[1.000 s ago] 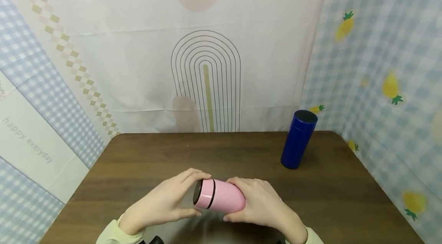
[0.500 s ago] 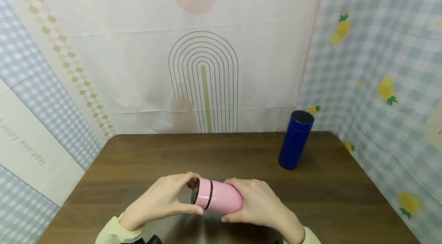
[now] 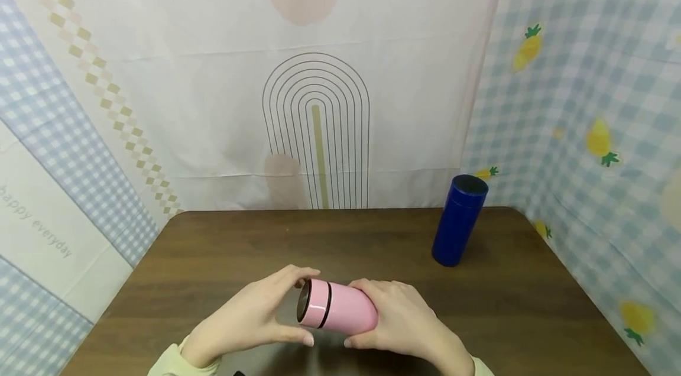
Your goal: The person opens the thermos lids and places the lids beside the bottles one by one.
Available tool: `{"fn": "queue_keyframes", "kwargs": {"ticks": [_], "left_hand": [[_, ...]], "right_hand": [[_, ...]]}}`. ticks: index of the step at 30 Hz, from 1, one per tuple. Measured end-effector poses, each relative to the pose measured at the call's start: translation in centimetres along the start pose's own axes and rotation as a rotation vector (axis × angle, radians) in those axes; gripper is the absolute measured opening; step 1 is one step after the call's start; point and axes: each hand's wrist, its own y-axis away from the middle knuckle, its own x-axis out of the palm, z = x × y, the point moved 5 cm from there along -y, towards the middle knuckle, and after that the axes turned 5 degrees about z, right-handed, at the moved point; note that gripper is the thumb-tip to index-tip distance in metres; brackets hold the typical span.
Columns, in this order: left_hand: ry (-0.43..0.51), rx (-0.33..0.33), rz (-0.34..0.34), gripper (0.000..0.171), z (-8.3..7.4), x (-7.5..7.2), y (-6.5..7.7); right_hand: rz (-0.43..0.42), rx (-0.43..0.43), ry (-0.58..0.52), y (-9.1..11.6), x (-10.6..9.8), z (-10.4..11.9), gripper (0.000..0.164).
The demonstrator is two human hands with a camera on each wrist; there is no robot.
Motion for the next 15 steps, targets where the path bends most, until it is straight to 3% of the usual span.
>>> {"fn": "queue_keyframes", "kwargs": {"ticks": [3,6,9,15], "left_hand": [[-0.02,0.104,0.0,0.078,-0.44,-0.05,-0.01],[-0.086,0.142,-0.033,0.075,-0.47,-0.39,-0.28],[-0.133,0.136,-0.039,0.072,-0.32,-0.62,-0.34],[-0.102,0.052,-0.012,0.072,0.11,-0.61,0.06]], "right_hand": [[-0.012,-0.011,-0.003,0.0,-0.09,-0.06,0.069],[-0.026,-0.027,-0.005,-0.27,-0.21,-0.17,0.068],[-0.026,-0.033,-0.008,-0.36,-0.24,-0.2,0.068],[-0.009,-0.015,-0.012,-0.02,-0.21,-0.11,0.069]]}}
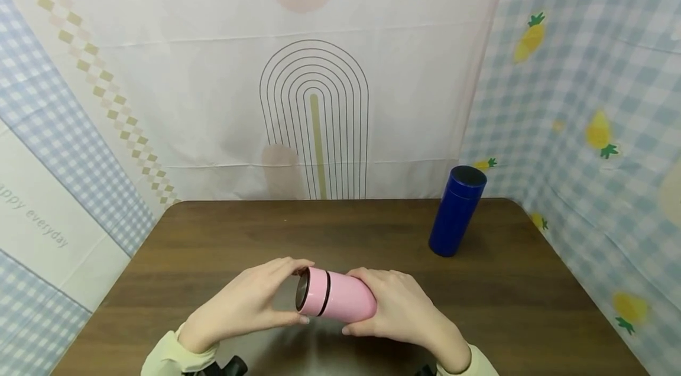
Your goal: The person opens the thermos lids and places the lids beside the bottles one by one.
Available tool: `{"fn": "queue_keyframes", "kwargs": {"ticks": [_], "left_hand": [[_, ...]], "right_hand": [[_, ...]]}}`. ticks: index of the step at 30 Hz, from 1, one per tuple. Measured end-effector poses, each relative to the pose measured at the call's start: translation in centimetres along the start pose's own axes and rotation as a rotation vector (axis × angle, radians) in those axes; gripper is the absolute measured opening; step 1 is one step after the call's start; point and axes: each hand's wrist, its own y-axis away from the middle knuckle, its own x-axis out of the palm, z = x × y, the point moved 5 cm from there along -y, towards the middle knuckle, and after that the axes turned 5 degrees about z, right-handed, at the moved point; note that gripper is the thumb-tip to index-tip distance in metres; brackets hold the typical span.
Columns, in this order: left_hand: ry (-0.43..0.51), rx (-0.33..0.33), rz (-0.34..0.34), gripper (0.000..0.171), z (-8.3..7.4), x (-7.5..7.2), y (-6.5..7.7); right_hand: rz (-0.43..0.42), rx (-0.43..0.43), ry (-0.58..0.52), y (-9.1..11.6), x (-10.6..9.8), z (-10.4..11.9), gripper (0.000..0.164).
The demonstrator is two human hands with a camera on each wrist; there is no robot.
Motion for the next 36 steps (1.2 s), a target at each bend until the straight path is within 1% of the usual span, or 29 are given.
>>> {"fn": "queue_keyframes", "kwargs": {"ticks": [2,5,7,10,12,14,16,19,23,25,28,30,32,34,36], "left_hand": [[0.016,-0.041,0.007,0.071,0.3,0.1,0.0],[0.013,-0.096,0.019,0.069,0.6,0.4,-0.1],[0.007,-0.113,0.019,0.07,0.6,0.4,-0.2],[0.023,-0.113,0.008,0.077,0.6,0.3,-0.2],[0.052,-0.089,-0.001,0.082,0.5,0.1,-0.2],[0.088,-0.051,0.001,0.086,0.4,0.1,0.0],[0.093,-0.005,0.001,0.088,0.1,0.2,0.1],[0.048,0.062,-0.023,0.088,-0.3,0.2,0.1],[-0.028,0.134,-0.09,0.086,-0.6,-0.2,-0.3],[-0.039,0.161,-0.107,0.081,-0.8,-0.3,-0.3],[-0.055,0.185,-0.111,0.076,-1.0,-0.3,-0.3],[-0.066,0.177,-0.105,0.073,-1.0,-0.3,-0.3],[-0.076,0.155,-0.097,0.073,-0.9,-0.3,-0.2],[-0.071,0.113,-0.077,0.074,-0.7,-0.3,-0.2],[-0.052,0.051,-0.042,0.073,-0.4,-0.2,-0.1]], "right_hand": [[0.003,0.003,0.0,0.0,0.0,0.0,0.069],[0.008,0.011,-0.001,0.0,0.0,0.0,0.069],[0.012,0.01,0.002,-0.1,-0.1,0.0,0.07],[0.016,0.008,0.014,-0.3,-0.3,-0.1,0.07],[0.019,0.005,0.019,-0.3,-0.4,-0.2,0.07],[0.023,0.004,0.018,-0.3,-0.5,-0.2,0.07],[0.024,0.007,0.014,-0.1,-0.4,-0.2,0.069],[0.014,0.01,0.013,0.1,-0.4,-0.3,0.07],[0.003,0.007,0.008,0.1,-0.5,-0.3,0.07],[0.012,0.007,0.002,0.0,-0.4,-0.3,0.07],[0.026,0.007,-0.005,0.0,-0.4,-0.3,0.07],[0.031,0.006,-0.007,0.1,-0.4,-0.3,0.069],[0.035,0.0,-0.005,0.1,-0.4,-0.2,0.069],[0.038,-0.003,0.0,0.1,-0.4,-0.2,0.069],[0.039,0.002,0.004,0.0,-0.4,-0.1,0.069]]}}
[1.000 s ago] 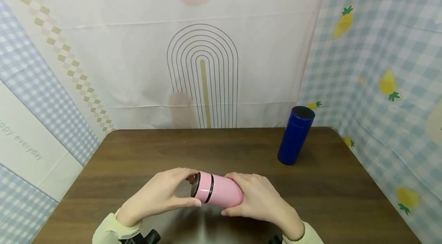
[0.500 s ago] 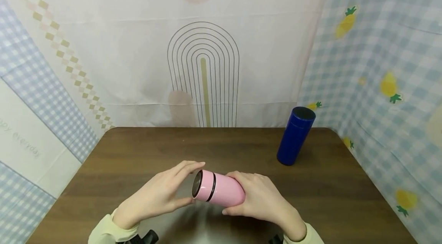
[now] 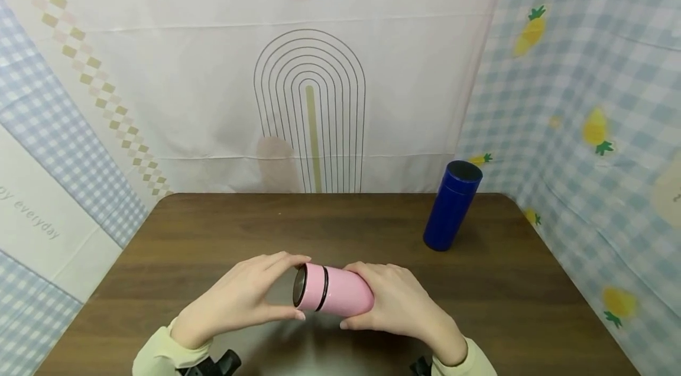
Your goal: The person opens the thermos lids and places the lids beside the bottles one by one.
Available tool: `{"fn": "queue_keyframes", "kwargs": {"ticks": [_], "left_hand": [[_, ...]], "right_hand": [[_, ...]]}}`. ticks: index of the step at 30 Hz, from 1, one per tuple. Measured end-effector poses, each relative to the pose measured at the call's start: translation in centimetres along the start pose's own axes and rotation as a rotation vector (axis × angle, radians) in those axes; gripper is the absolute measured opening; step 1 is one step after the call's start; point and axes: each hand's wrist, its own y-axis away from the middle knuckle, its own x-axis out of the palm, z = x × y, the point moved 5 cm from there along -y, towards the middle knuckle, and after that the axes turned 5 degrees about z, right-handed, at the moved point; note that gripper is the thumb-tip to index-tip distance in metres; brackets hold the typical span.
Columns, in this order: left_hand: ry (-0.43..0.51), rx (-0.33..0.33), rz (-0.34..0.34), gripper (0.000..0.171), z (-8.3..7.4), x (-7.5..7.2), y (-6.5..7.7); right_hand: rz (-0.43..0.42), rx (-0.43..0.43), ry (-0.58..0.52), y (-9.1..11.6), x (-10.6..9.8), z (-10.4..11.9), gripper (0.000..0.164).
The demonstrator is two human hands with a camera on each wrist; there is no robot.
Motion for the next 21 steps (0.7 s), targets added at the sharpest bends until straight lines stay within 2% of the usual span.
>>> {"fn": "queue_keyframes", "kwargs": {"ticks": [5,8,10,13,17,19,21], "left_hand": [[0.032,-0.149,0.064,0.069,0.6,0.7,0.1],[-0.003,-0.199,0.074,0.068,0.9,0.5,0.7],[-0.011,-0.205,0.074,0.069,1.0,0.3,0.9],[0.016,-0.16,0.058,0.073,0.8,0.1,0.9],[0.057,-0.014,0.021,0.078,-0.1,-0.2,0.5],[0.052,0.072,0.0,0.08,-0.6,-0.4,0.3],[0.037,0.129,-0.014,0.078,-1.2,-0.5,0.2]], "right_hand": [[0.04,0.018,-0.003,0.1,0.2,0.1,0.069],[0.065,0.01,-0.01,-0.4,0.7,0.5,0.07],[0.065,0.01,-0.008,-0.6,0.9,0.6,0.071],[0.059,0.018,0.0,-0.6,0.9,0.6,0.072],[0.06,0.017,0.003,-0.4,0.7,0.5,0.071],[0.065,0.019,-0.007,-0.3,0.7,0.4,0.071],[0.07,0.022,-0.023,-0.2,0.6,0.3,0.071]]}}
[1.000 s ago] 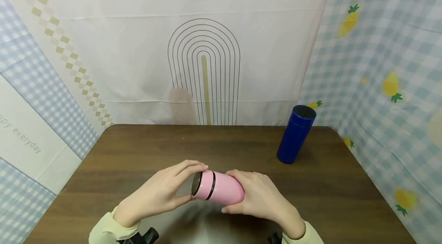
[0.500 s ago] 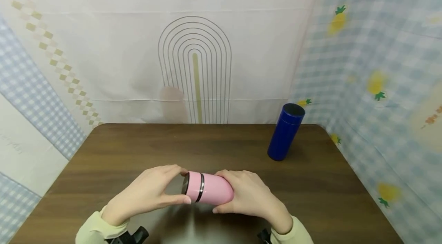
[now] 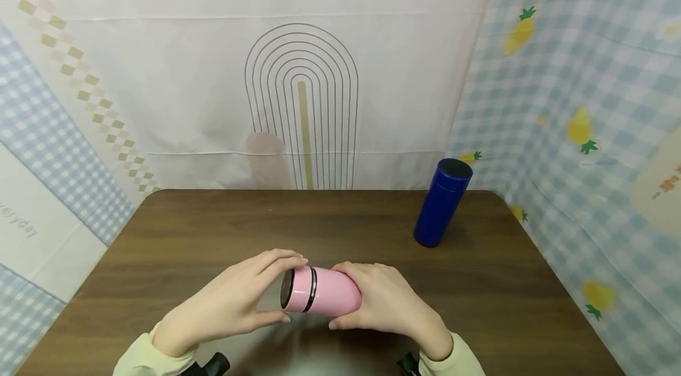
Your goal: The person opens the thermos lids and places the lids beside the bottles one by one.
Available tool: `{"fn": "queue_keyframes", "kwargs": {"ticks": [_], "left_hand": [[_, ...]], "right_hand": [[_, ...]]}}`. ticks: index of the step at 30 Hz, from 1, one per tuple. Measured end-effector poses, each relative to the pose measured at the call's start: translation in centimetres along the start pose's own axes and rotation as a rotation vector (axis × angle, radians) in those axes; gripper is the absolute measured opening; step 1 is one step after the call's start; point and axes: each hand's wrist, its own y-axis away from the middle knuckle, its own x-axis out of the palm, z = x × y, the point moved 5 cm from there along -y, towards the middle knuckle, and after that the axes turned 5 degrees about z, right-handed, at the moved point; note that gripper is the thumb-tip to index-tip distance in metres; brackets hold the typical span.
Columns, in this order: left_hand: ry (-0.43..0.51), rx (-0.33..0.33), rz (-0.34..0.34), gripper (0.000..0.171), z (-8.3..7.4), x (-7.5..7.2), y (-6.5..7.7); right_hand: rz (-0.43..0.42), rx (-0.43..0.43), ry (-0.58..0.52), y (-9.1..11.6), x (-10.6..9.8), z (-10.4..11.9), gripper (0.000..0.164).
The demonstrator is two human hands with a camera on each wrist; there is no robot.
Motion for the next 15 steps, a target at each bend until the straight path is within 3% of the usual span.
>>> {"fn": "queue_keyframes", "kwargs": {"ticks": [3,6,10,15], "left_hand": [[-0.027,0.045,-0.018,0.071,-0.61,-0.15,-0.05],[-0.045,0.047,-0.026,0.067,-0.9,-0.3,0.0],[-0.074,0.02,-0.026,0.069,-0.91,-0.5,0.07],[-0.081,-0.068,-0.01,0.072,-0.27,-0.53,0.33]], "right_hand": [[0.0,-0.004,-0.021,0.1,-0.09,-0.02,0.071],[-0.002,-0.01,-0.033,0.15,-0.15,0.05,0.071],[0.003,-0.007,-0.038,0.14,-0.15,0.09,0.072],[0.017,-0.009,-0.034,0.11,-0.03,0.22,0.072]]}}
